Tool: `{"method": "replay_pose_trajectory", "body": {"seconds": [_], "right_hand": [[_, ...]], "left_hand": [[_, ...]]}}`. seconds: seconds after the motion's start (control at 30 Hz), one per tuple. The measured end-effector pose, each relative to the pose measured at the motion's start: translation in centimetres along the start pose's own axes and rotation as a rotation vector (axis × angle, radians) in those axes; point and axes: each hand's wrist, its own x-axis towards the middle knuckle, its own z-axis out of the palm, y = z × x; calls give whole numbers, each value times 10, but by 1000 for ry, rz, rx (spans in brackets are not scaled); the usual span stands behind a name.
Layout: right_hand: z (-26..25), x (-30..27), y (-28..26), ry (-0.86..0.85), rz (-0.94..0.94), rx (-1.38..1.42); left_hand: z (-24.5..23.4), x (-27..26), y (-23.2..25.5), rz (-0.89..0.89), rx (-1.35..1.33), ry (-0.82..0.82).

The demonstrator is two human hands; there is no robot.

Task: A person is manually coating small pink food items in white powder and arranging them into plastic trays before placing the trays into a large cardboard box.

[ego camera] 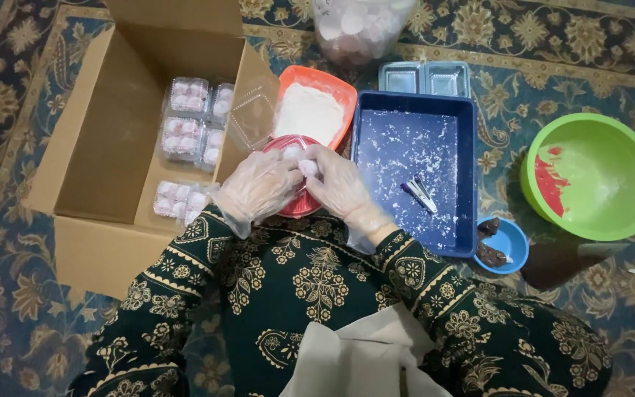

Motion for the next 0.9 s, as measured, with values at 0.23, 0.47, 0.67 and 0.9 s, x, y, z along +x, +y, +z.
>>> {"method": "replay_pose_trajectory", "body": {"seconds": [0.23,0.47,0.67,0.9], "right_hand": [[19,13,32,-171,-137,-277],[17,22,19,-287,-61,-391],[18,31,21,-277,-16,-288],[-57,-21,15,-44,-37,110]], "left_hand": [[-8,1,4,-36,-1,-82],[-19,0,5,-56,-24,-75],[-5,-5,1,-53,-8,67],[5,-24,32,-112,-71,272]]}}
